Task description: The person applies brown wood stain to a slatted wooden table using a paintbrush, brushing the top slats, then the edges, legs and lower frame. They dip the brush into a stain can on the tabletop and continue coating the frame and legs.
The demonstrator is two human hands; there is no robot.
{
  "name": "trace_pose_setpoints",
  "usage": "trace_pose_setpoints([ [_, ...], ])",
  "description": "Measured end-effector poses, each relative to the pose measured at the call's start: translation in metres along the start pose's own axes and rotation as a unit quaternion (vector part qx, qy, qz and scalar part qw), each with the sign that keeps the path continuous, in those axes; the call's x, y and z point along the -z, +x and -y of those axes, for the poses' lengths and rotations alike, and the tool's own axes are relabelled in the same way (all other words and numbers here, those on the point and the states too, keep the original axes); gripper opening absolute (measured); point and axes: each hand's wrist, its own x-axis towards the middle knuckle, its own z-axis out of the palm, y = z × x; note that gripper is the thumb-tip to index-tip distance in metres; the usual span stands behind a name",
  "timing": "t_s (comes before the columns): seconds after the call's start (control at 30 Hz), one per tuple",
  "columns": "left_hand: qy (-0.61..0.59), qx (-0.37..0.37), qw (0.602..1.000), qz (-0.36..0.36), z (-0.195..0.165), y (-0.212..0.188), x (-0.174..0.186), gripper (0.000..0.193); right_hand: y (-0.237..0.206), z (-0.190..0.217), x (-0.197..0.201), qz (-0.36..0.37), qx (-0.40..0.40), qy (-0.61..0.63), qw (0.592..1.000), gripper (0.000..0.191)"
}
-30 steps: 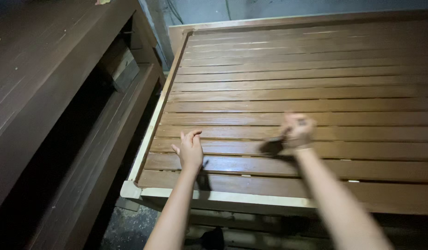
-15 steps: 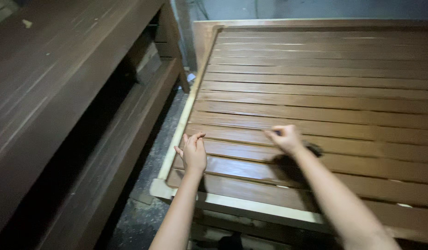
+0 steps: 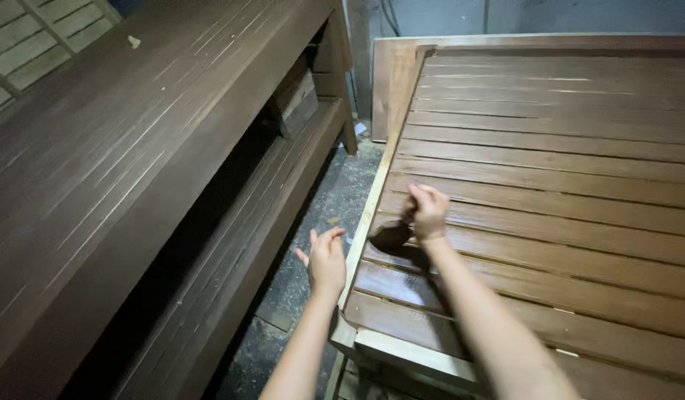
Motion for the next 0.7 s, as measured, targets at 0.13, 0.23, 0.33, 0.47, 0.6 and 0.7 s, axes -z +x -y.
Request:
trace_pose_setpoints([
  [0.13, -0.013, -0.024, 1.000, -0.004, -0.002, 0.008, -0.001, 0.031, 0.006, -0.017, 0.079, 0.009, 0.141, -0.184, 0.973, 0.019],
  [0.23, -0.012, -0.025, 1.000, 0.009, -0.005, 0.008, -0.003, 0.032, 0.017, -0.018, 0.158, 0.011, 0.162, -0.246, 0.956, 0.016],
  [0.33, -0.026, -0.033, 0.999, 0.011, -0.006, 0.008, -0.004, 0.033, 0.033, -0.008, 0.227, -0.040, -0.177, -0.057, 0.982, 0.030],
  [0.47, -0.025, -0.025, 0.999, 0.021, -0.002, 0.008, -0.003, 0.033, 0.037, 0.003, 0.237, 0.047, -0.192, -0.248, 0.948, 0.037],
  [0.6, -0.033, -0.023, 0.999, 0.024, 0.003, 0.008, -0.005, 0.033, -0.006, -0.003, 0.134, 0.149, -0.142, -0.428, 0.880, 0.033],
  [0.7, -0.037, -0.034, 0.998, 0.021, 0.010, 0.009, -0.002, 0.033, -0.035, -0.006, 0.030, 0.180, -0.099, -0.339, 0.918, 0.029],
])
